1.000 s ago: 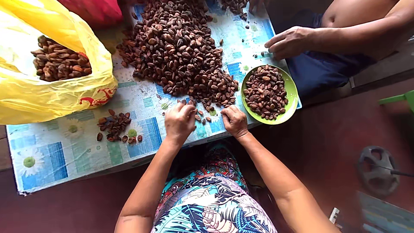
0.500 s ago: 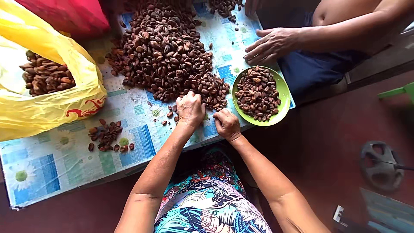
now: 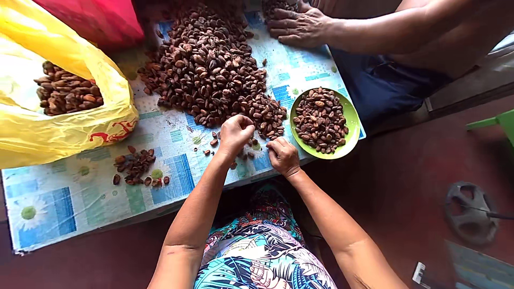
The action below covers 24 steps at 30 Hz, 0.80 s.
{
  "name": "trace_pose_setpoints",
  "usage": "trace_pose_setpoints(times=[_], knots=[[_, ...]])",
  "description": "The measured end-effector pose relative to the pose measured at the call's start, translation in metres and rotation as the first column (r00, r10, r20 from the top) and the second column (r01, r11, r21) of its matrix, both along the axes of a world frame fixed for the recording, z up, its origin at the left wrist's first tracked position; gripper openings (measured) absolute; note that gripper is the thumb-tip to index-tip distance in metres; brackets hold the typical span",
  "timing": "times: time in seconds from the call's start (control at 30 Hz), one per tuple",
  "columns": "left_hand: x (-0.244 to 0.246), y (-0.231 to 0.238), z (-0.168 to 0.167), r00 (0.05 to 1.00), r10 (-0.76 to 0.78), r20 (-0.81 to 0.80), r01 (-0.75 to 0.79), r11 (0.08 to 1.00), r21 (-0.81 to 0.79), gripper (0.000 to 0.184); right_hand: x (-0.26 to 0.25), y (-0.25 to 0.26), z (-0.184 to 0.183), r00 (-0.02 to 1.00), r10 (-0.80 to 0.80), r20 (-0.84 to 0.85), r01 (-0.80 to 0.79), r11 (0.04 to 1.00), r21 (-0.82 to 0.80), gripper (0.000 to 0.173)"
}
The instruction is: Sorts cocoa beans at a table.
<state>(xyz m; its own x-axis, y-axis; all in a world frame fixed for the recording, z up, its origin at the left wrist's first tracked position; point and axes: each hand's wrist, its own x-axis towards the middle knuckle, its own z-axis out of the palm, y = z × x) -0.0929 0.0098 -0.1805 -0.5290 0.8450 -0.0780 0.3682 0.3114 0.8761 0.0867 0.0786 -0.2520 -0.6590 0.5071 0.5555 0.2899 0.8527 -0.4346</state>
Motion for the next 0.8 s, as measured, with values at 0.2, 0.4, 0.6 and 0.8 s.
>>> trace_pose_setpoints(times=[0.2, 0.4, 0.6, 0.8], knots=[[-0.017, -0.033, 0.001, 0.21, -0.315, 0.926, -0.225, 0.906, 0.359, 0.014, 0.001, 0.001, 0.0, 1.0, 0.005, 0.024, -0.004, 1.0, -0.012, 0.018], [-0.012, -0.039, -0.009, -0.005, -0.532, 0.847, -0.292, 0.811, 0.507, 0.008, 0.001, 0.002, -0.001, 1.0, 0.005, 0.02, -0.004, 1.0, -0.014, 0.018], [-0.014, -0.048, -0.005, 0.175, -0.459, 0.871, -0.233, 0.84, 0.49, 0.027, 0.001, 0.002, 0.001, 0.999, 0.001, 0.033, 0.0, 1.0, -0.026, 0.018], [-0.016, -0.058, -0.009, 0.26, -0.432, 0.864, -0.254, 0.832, 0.493, 0.015, 0.002, 0.002, 0.0, 0.999, -0.001, 0.041, 0.001, 1.0, -0.019, 0.018]])
